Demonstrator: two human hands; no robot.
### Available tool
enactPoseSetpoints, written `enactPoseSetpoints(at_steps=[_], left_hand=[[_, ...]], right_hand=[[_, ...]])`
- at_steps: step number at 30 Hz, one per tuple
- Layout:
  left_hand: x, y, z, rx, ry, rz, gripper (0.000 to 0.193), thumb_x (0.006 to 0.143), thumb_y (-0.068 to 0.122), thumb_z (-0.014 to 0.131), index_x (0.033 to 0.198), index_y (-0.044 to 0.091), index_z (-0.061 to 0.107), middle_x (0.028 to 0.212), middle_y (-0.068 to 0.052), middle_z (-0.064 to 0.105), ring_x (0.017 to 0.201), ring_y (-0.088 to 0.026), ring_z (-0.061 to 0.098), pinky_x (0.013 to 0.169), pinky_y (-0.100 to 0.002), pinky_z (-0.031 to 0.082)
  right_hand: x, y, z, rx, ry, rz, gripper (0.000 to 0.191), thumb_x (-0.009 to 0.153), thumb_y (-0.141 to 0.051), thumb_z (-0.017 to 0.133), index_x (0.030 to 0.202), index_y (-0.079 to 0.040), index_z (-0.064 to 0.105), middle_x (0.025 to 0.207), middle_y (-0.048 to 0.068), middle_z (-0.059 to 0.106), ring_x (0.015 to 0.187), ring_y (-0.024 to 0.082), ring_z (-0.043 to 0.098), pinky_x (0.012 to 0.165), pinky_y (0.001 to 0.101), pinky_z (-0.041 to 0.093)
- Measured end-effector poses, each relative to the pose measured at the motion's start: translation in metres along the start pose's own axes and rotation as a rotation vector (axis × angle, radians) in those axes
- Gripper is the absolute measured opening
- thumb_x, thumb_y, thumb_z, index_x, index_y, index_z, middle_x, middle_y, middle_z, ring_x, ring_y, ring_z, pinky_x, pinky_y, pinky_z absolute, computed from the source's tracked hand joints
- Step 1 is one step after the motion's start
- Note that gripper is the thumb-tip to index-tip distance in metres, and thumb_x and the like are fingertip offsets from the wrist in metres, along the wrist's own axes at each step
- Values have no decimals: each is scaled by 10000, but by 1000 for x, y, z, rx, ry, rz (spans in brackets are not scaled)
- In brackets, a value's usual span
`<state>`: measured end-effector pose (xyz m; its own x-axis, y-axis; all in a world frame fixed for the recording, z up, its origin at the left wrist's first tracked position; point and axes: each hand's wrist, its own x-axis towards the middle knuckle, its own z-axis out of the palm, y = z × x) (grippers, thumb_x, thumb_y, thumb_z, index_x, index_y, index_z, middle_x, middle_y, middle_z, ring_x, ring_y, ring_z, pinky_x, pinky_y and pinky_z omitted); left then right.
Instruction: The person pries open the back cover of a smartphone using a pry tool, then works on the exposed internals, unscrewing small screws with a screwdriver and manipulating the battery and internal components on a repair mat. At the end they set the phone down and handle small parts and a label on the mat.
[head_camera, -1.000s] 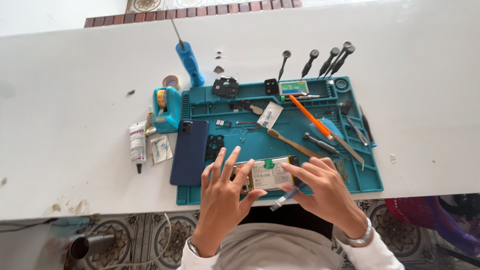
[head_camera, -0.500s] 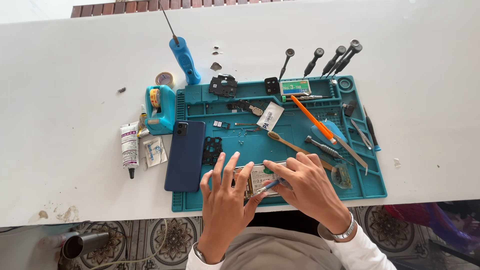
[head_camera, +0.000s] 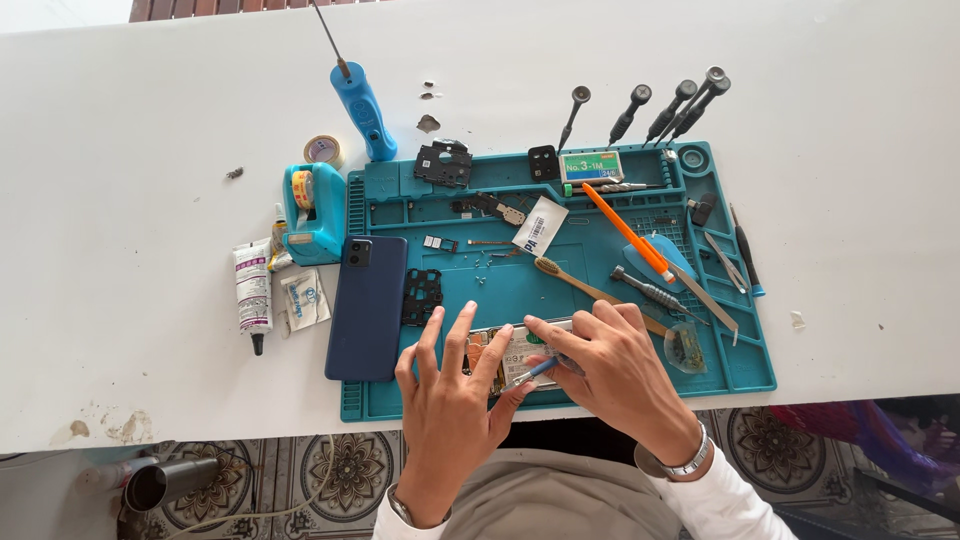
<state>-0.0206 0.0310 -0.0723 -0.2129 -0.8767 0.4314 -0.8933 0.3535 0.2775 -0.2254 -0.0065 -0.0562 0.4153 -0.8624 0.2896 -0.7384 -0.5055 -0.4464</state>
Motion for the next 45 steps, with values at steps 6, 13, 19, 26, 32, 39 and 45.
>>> enactPoseSetpoints(at_steps=[6, 13, 19, 26, 32, 39, 45], left_hand=[[1, 1, -1, 16, 3, -16, 528, 928, 601, 586, 1269, 225, 731, 1497, -113, 492, 1399, -383, 369, 1076, -567, 280], [2, 4, -4, 28, 43, -70, 551, 908, 646, 609, 1228, 214, 733, 1411, -101, 538, 1370, -374, 386, 1067, -563, 272], [2, 3, -5, 38, 42, -84, 562, 904, 649, 611, 1211, 192, 724, 1379, -95, 546, 1363, -368, 389, 1065, -565, 272], [4, -1, -6, -48, -22, -82, 629, 903, 645, 609, 1240, 118, 682, 1394, -105, 547, 1379, -364, 382, 1061, -556, 263], [8, -2, -2, -107, 33, -113, 706, 926, 654, 574, 1296, 57, 637, 1417, -109, 548, 1391, -342, 408, 1099, -506, 281], [1, -6, -2, -233, 146, -76, 683, 1007, 572, 491, 1393, 13, 561, 1404, -130, 572, 1380, -346, 462, 1116, -509, 314], [-6, -20, -25, -428, 285, -111, 503, 1035, 417, 573, 1360, 33, 569, 1365, -114, 603, 1342, -337, 512, 1139, -490, 405]], right_hand=[[1, -2, 0, -21, 51, -47, 467, 771, -315, 811, 1214, -184, 744, 781, -19, 670, 766, 193, 537, 793, 396, 368], [2, 2, -9, -85, 60, -17, 393, 758, -312, 824, 1133, -201, 780, 688, -29, 607, 719, 174, 508, 719, 383, 323], [-2, 11, -19, -143, 66, 43, 369, 757, -366, 829, 1091, -214, 794, 659, -23, 589, 682, 174, 496, 712, 382, 320], [-19, 21, -36, -91, 114, 168, 568, 784, -318, 801, 1270, -50, 680, 744, 25, 635, 681, 151, 589, 682, 368, 407], [-26, 33, -38, -117, 177, 291, 495, 956, -166, 659, 1400, 41, 583, 1049, 148, 592, 829, 243, 633, 699, 386, 532], [-19, 22, -28, -365, 156, 204, 573, 869, -295, 730, 1336, 11, 602, 1225, 184, 592, 1130, 332, 556, 900, 434, 430], [-22, 11, -20, 7, 73, -28, 774, 742, -497, 803, 1342, -47, 611, 1377, 137, 575, 1326, 319, 459, 1085, 445, 330]])
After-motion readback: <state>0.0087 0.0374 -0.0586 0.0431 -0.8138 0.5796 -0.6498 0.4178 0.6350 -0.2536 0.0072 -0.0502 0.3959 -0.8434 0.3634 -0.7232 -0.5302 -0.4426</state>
